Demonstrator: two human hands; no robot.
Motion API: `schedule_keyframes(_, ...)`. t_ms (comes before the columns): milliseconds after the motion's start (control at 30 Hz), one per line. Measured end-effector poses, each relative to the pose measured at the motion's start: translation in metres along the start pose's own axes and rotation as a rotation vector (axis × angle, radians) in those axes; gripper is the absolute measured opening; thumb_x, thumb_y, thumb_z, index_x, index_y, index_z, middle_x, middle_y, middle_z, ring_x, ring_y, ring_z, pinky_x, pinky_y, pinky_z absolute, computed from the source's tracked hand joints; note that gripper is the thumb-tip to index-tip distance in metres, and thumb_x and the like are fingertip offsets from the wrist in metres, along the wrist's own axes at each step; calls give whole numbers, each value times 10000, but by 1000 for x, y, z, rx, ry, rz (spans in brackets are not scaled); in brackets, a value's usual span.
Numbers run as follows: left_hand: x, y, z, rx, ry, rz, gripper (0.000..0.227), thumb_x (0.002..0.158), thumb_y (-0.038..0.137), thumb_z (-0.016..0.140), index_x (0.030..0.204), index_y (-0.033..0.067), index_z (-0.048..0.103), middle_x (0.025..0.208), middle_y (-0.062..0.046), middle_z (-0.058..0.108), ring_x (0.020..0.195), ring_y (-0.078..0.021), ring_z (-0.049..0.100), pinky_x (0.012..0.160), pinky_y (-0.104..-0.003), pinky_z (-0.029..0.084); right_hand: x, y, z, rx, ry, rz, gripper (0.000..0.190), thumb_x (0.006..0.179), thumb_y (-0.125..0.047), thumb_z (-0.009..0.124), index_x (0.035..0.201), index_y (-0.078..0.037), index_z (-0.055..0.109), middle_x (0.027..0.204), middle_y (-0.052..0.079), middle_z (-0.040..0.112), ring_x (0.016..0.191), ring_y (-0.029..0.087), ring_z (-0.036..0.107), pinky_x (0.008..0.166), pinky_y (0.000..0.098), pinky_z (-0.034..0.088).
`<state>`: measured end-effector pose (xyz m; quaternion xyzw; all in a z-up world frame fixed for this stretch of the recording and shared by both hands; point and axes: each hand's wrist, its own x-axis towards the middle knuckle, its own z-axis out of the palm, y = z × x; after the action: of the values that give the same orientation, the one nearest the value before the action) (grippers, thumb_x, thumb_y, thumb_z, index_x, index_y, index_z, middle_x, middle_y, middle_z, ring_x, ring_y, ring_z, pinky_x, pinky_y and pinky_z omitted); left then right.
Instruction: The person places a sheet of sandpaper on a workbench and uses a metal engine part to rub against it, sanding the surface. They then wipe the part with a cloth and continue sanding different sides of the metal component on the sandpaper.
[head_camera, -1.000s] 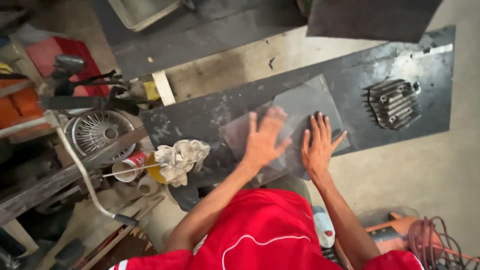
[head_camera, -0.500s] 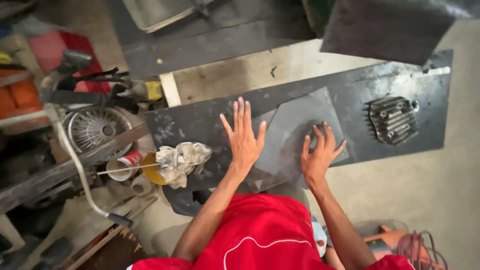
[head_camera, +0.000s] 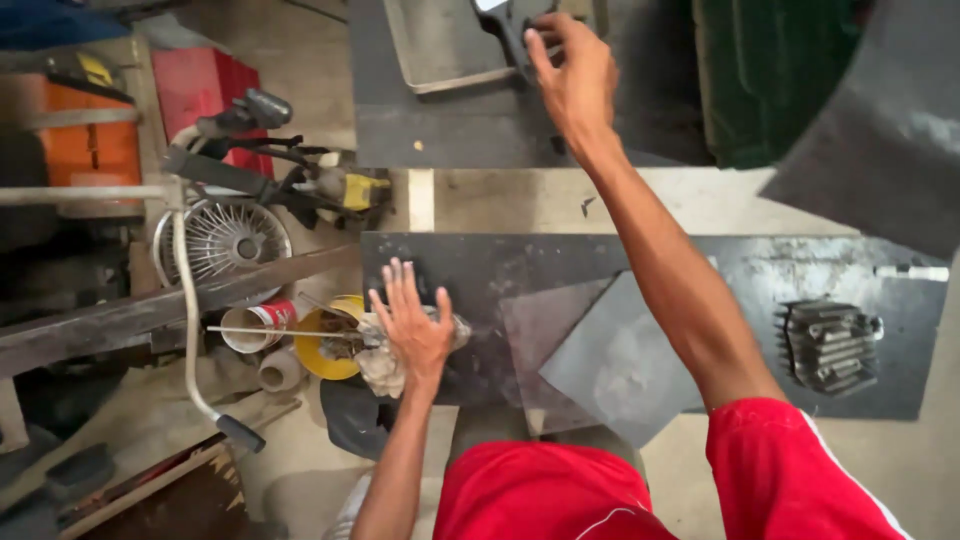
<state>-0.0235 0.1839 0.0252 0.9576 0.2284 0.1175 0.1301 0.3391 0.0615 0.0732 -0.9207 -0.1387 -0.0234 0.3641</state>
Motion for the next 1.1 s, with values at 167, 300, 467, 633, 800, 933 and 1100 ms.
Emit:
schedule_keyframes(167,4,5,0,20,105,-41,613,981,369,554,1461,-10,517,1542,-173,506,1447,-326,482,1229,-532,325,23,37,48,-272,-168,-189,423,911,-225,675,1326,-145,684,987,254,649,922,478,578,724,604,488)
schedule_keyframes(300,3,2,1,59,149,-20,580,968,367,539,1414,-2,566,1501,-169,552,1407,-316,535,1192,-509,388,19,24,29,-248,-68,-152,457,895,-144,647,1350,-142,695,1045,156,502,852,392,609,663,524,517)
schedule_keyframes(467,5,0,6,76,136,-36,581,960,380,536,1404,9,577,1497,-169,557,1405,-319,536,1187,-498,390,21,35,42,-335,-245,-85,397,923,-125,615,1317,-89,653,1071,256,529,741,541,632,681,614,517)
schedule_keyframes(633,6,7,4,73,145,-19,558,950,366,540,1370,5,612,1478,-174,575,1390,-311,549,1182,-486,386,36,26,21,-264,-241,-142,342,947,-172,595,1264,-46,569,1029,287,567,841,561,576,742,654,478)
schedule_keyframes(800,9,7,7,3,188,-5,545,938,348,550,1362,11,608,1463,-173,586,1362,-315,576,1165,-491,407,48,45,42,126,-157,180,345,898,-276,515,1075,-141,779,766,25,747,763,177,707,746,350,509)
schedule_keyframes(933,11,4,7,2,194,9,550,938,352,550,1356,-1,606,1458,-173,590,1355,-319,581,1161,-486,411,47,41,52,537,-277,634,138,983,-317,655,1052,-204,693,681,-27,568,459,42,419,348,209,282)
schedule_keyframes(1100,13,-1,3,-51,167,30,543,931,328,597,1365,3,597,1461,-176,581,1361,-324,574,1162,-498,413,50,53,67,66,-120,361,229,879,-347,693,1050,-257,817,917,-9,777,804,98,665,720,292,505)
